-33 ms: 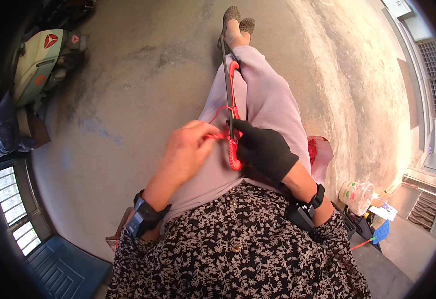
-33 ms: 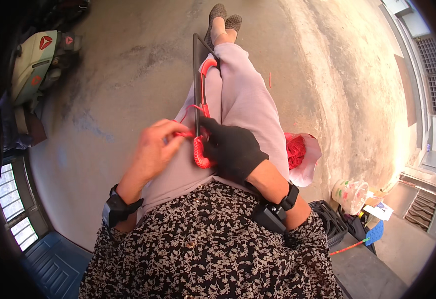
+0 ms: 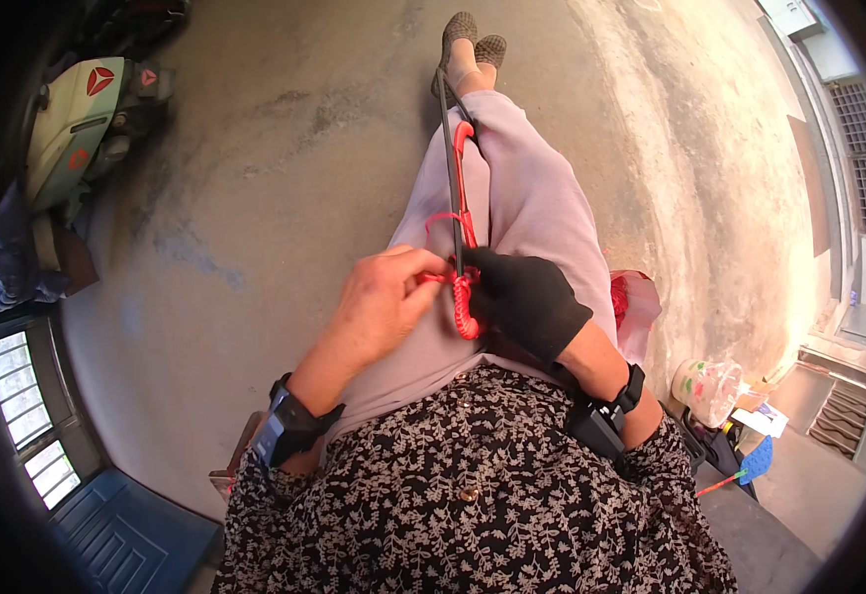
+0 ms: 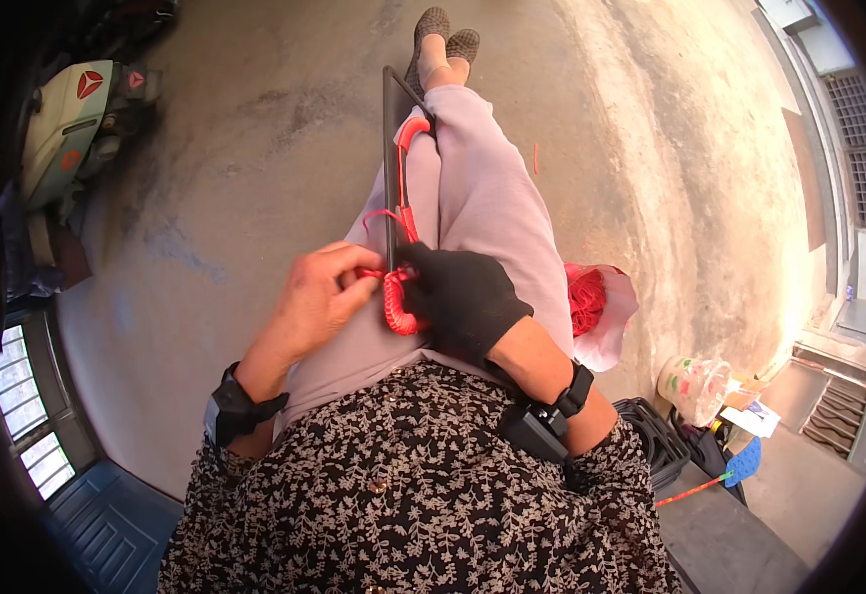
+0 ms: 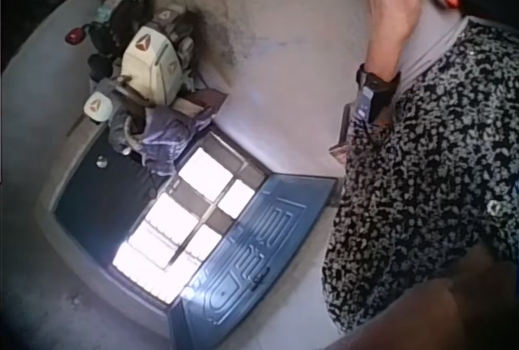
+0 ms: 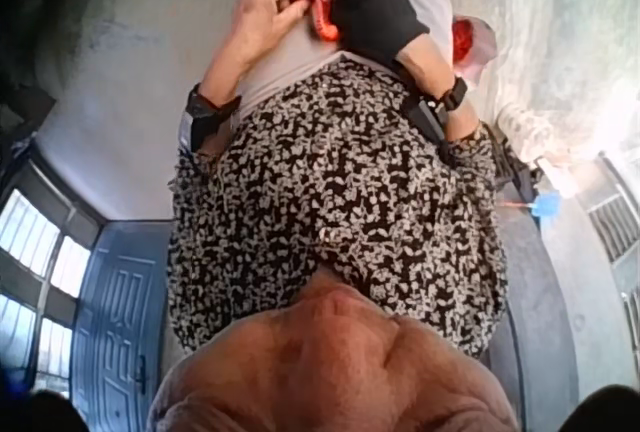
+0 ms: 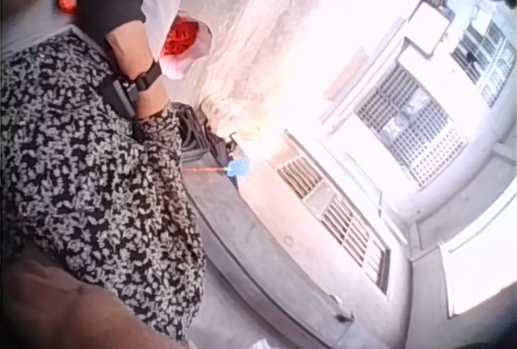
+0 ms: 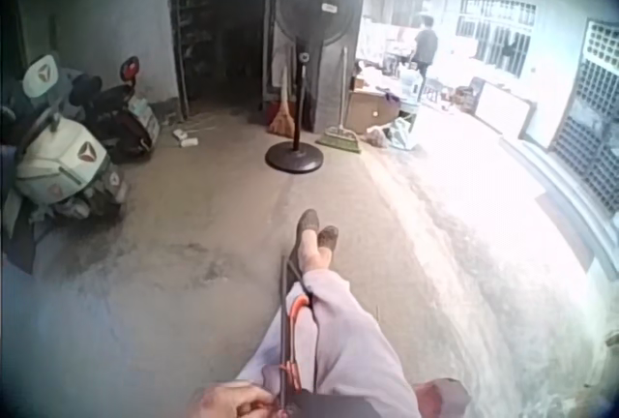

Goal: Wrapping a metal chair frame with red decorative cord.

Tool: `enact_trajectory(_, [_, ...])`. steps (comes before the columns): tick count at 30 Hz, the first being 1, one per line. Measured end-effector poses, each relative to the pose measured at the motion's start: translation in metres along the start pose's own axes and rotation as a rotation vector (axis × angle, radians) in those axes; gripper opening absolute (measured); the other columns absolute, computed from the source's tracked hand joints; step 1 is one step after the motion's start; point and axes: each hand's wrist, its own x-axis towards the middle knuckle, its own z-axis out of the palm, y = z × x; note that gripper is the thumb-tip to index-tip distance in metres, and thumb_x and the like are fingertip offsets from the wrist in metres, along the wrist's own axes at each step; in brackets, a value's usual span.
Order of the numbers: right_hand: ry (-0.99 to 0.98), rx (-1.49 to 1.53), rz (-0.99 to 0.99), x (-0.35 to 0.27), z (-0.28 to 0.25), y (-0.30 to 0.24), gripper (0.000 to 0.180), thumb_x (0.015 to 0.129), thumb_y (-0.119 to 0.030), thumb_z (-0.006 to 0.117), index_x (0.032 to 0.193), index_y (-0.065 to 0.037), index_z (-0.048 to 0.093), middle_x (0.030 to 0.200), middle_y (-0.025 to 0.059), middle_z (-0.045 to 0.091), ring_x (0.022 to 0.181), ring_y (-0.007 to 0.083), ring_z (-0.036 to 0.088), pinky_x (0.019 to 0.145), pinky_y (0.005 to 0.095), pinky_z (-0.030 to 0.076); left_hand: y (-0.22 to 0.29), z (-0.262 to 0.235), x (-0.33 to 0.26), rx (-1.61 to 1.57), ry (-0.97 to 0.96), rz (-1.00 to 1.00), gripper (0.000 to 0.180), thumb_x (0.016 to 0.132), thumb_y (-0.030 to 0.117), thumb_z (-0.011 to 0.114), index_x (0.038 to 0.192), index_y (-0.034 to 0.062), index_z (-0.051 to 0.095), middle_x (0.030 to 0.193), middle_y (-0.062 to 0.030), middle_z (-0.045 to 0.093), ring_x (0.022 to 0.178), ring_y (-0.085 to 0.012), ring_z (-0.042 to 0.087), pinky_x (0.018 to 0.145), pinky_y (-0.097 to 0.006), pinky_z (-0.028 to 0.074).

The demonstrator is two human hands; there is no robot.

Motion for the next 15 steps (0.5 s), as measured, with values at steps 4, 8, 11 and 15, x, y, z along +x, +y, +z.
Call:
enact_trajectory(4, [0.075, 0.169, -0.022, -0.004, -0.016, 0.013, 0.021, 0.081, -0.012, 0.074, 0.099, -0.002, 0.068, 0.085, 0.0061, 0.065, 0.074, 0.0109, 0.061, 0.067, 0.0259, 0.049, 0.008, 0.005, 0.009, -0.22, 0.182, -0.013, 0.032, 0.081, -0.001, 0.065, 0.113, 0.0031, 0.062, 0.092, -0.0044, 0.064, 0.075, -0.0132, 0.06, 0.067, -0.022, 0.047])
enact_trajectory(8, [0.266, 0.474, -0.228, -0.021, -0.061, -0.012, 0.016, 0.08, -0.013, 0.071, 0.08, 0.001, 0.063, 0.112, 0.0157, 0.065, 0.089, 0.0213, 0.065, 0.081, 0.0328, 0.05, 0.022, -0.033, -0.002, -0.734, 0.014, -0.233, 0.041, 0.094, 0.019, 0.06, 0.128, -0.0023, 0.049, 0.103, -0.0126, 0.064, 0.084, -0.0167, 0.063, 0.071, -0.023, 0.051])
enact_trajectory(11, [0.07, 1.285, -0.229, -0.049, -0.065, -0.044, 0.016, 0.076, -0.011, 0.07, 0.078, -0.001, 0.058, 0.105, 0.0217, 0.066, 0.09, 0.0248, 0.065, 0.082, 0.0366, 0.049, 0.042, -0.027, -0.012, -1.313, -0.427, -0.227, 0.051, 0.096, 0.033, 0.057, 0.133, 0.0002, 0.045, 0.113, -0.0146, 0.062, 0.094, -0.0186, 0.061, 0.071, -0.026, 0.052])
enact_trajectory(15, [-0.045, 1.336, -0.218, -0.052, -0.08, -0.058, 0.019, 0.084, -0.016, 0.067, 0.095, -0.002, 0.061, 0.093, 0.0131, 0.066, 0.083, 0.0152, 0.063, 0.073, 0.0299, 0.05, 0.052, -0.014, -0.003, -1.961, -0.242, -0.37, 0.053, 0.096, 0.042, 0.053, 0.13, 0.0023, 0.047, 0.117, -0.0133, 0.058, 0.103, -0.023, 0.056, 0.066, -0.03, 0.049])
